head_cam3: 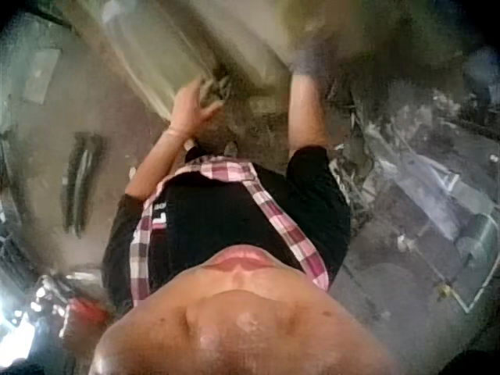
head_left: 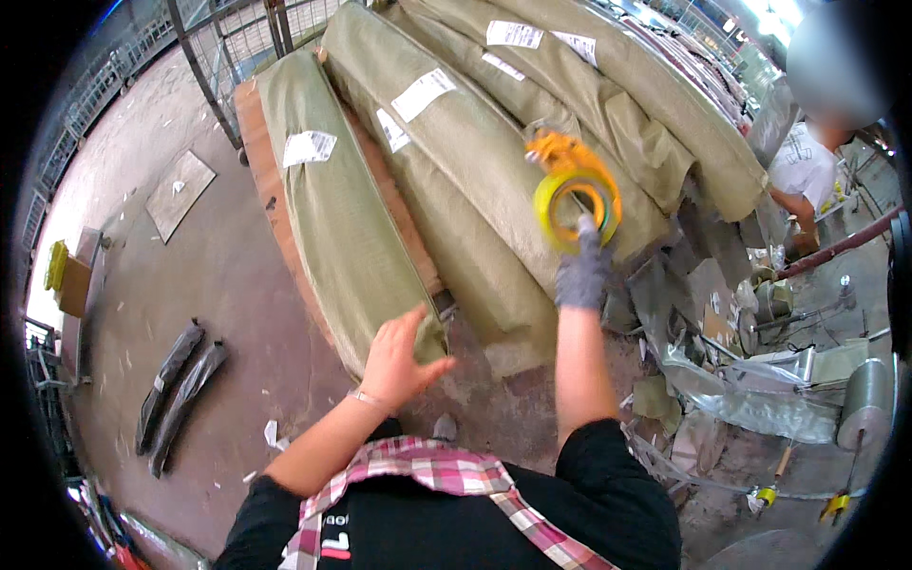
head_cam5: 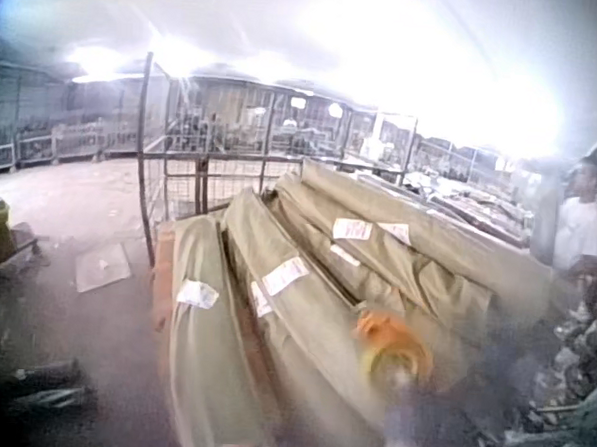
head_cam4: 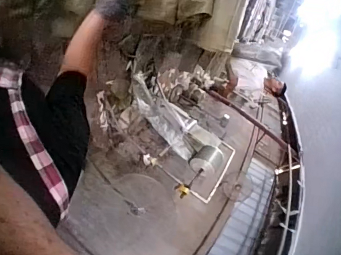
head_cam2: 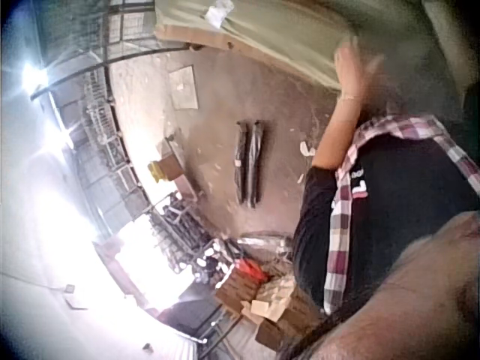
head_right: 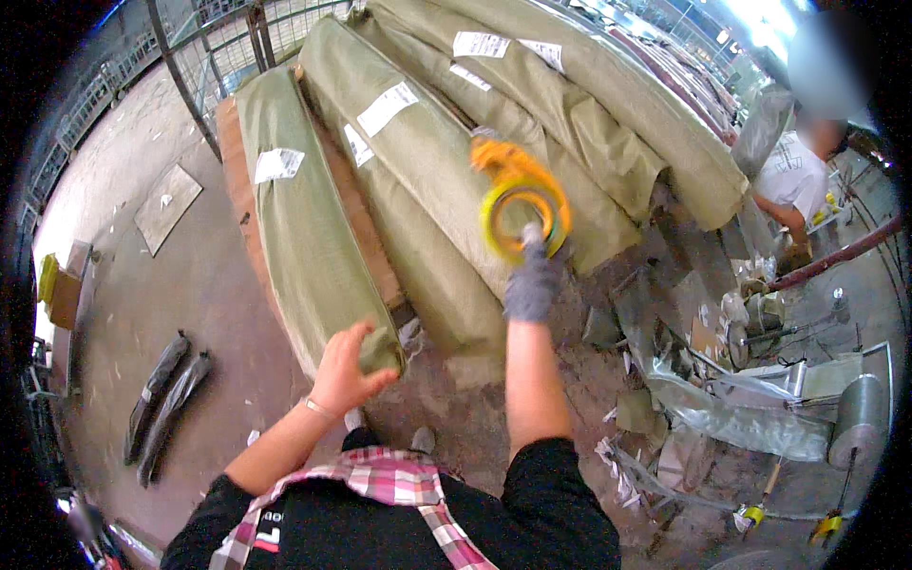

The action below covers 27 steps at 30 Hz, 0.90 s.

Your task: The person tapes the ends of long wrapped bundles using a handheld tape dispenser, then moves the finished bundles onto a stack.

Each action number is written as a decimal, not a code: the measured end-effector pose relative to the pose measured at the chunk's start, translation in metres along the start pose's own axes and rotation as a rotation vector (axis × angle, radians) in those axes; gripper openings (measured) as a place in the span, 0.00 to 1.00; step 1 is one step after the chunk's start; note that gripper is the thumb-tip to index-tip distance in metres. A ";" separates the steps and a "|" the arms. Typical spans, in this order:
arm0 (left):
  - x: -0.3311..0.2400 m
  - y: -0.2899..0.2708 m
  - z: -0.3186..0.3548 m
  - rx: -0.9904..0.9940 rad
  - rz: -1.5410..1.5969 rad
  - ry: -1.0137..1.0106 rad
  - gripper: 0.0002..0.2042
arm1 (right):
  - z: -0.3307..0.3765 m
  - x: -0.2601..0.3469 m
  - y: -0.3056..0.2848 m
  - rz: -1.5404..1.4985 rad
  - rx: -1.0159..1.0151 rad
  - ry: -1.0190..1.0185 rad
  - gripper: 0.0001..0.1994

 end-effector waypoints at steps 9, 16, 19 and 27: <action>-0.037 0.037 0.020 0.008 1.008 -0.199 0.23 | 0.174 -0.046 -0.039 -0.250 0.497 -0.065 0.31; -0.040 0.021 0.060 0.402 0.490 -0.056 0.35 | 0.202 -0.075 -0.082 0.127 1.057 -0.098 0.39; -0.023 0.011 0.078 0.337 0.540 -0.108 0.31 | 0.219 -0.073 -0.093 0.077 0.902 -0.291 0.39; -0.018 0.033 0.098 0.244 0.949 -0.520 0.12 | 0.241 -0.123 -0.097 0.101 1.015 -0.081 0.30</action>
Point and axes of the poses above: each hand's wrist, its own z-axis away from the middle knuckle, its own y-axis out of the palm, x = y × z, the point moved 5 cm from there along -z, towards the middle knuckle, and after that the axes turned 8 degrees about z, right-handed, at the moved point
